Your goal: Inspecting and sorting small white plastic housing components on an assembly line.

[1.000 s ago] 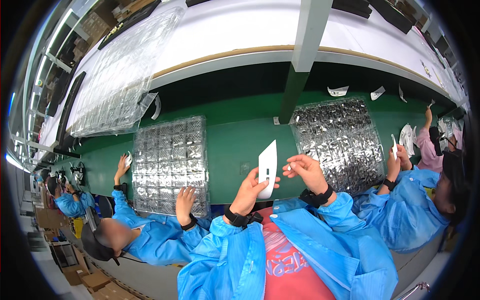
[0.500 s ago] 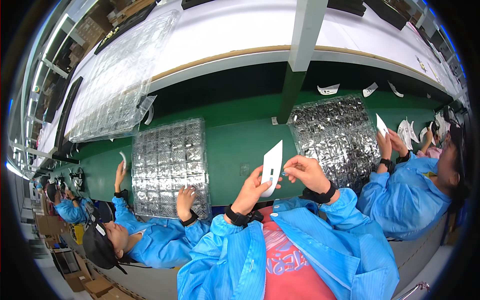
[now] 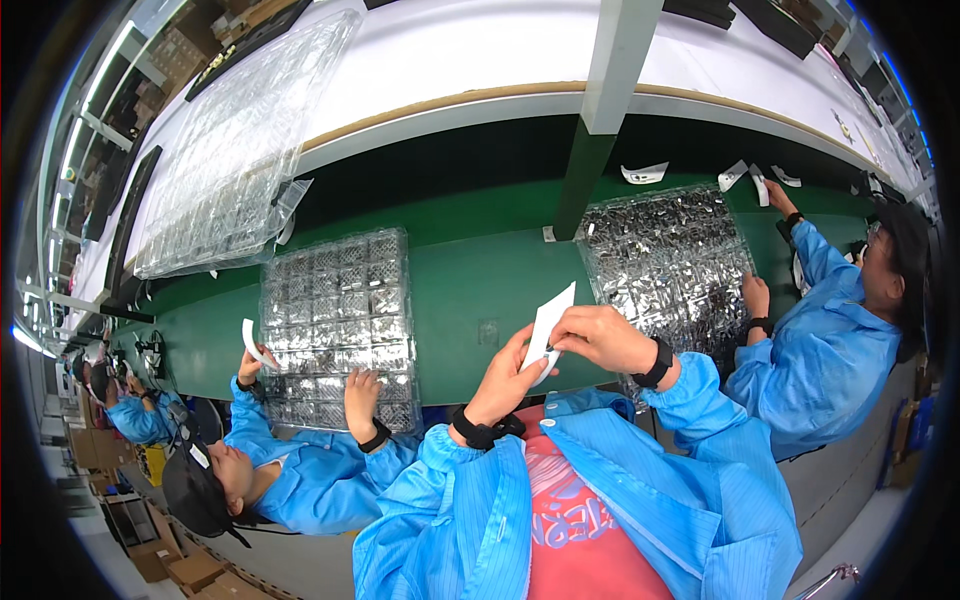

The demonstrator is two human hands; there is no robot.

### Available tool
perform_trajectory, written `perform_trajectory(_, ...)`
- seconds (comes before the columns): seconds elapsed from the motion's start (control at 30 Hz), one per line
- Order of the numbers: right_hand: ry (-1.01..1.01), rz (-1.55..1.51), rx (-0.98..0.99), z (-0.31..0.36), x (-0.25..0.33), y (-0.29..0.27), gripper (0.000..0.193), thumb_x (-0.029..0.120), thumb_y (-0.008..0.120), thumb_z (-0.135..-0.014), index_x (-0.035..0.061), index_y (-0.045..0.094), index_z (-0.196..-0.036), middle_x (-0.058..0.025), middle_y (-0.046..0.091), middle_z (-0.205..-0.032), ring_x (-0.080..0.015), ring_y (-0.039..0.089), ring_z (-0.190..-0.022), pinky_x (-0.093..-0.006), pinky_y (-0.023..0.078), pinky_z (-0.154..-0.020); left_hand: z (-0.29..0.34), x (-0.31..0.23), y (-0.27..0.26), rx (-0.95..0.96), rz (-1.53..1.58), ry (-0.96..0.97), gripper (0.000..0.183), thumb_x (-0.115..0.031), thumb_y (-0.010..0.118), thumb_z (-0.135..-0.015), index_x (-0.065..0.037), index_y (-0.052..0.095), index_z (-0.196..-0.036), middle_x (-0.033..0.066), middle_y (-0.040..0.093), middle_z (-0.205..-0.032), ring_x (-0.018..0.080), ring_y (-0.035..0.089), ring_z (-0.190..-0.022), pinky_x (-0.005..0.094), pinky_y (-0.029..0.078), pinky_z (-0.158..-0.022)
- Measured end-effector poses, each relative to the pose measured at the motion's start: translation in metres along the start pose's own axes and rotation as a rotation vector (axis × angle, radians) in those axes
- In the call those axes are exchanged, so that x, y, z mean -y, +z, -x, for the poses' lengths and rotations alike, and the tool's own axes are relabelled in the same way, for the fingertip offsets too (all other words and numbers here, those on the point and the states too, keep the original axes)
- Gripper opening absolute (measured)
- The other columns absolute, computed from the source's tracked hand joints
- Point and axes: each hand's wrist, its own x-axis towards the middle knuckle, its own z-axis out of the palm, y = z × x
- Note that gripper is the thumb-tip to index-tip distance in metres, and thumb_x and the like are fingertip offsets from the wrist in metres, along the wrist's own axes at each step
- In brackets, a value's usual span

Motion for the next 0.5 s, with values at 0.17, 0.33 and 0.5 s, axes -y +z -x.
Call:
perform_trajectory(0.17,-0.013,0.014,0.060,-0.003,0.000,-0.002,0.008,0.009,0.066,-0.078,0.0052,0.065,-0.085,-0.0080,0.064,-0.081,-0.0267,0.063,-0.074,-0.0346,0.051,-0.065,0.000,-0.002,0.001,-0.009,0.011,0.015,0.057,0.000,0.049,-0.090,-0.001,0.023,-0.141,0.0118,0.059,-0.114,0.0178,0.062,-0.093,0.0276,0.049,-0.080)
perform_trajectory(0.33,-0.025,0.087,0.016,-0.004,0.002,0.004,0.009,0.010,0.067,-0.076,0.0046,0.064,-0.082,-0.0086,0.063,-0.079,-0.0283,0.063,-0.073,-0.0365,0.050,-0.064,-0.001,0.001,-0.001,-0.011,-0.042,0.012,0.058,0.000,0.049,-0.090,-0.001,0.023,-0.142,0.0111,0.059,-0.112,0.0176,0.062,-0.093,0.0267,0.049,-0.080)
perform_trajectory(0.5,-0.030,0.157,-0.036,-0.006,0.003,0.009,0.010,0.009,0.068,-0.074,0.0034,0.062,-0.079,-0.0096,0.061,-0.076,-0.0298,0.061,-0.072,-0.0386,0.049,-0.064,-0.003,0.003,-0.004,-0.039,-0.122,0.011,0.057,-0.001,0.050,-0.090,0.000,0.024,-0.141,0.0106,0.060,-0.109,0.0169,0.062,-0.091,0.0263,0.048,-0.077)
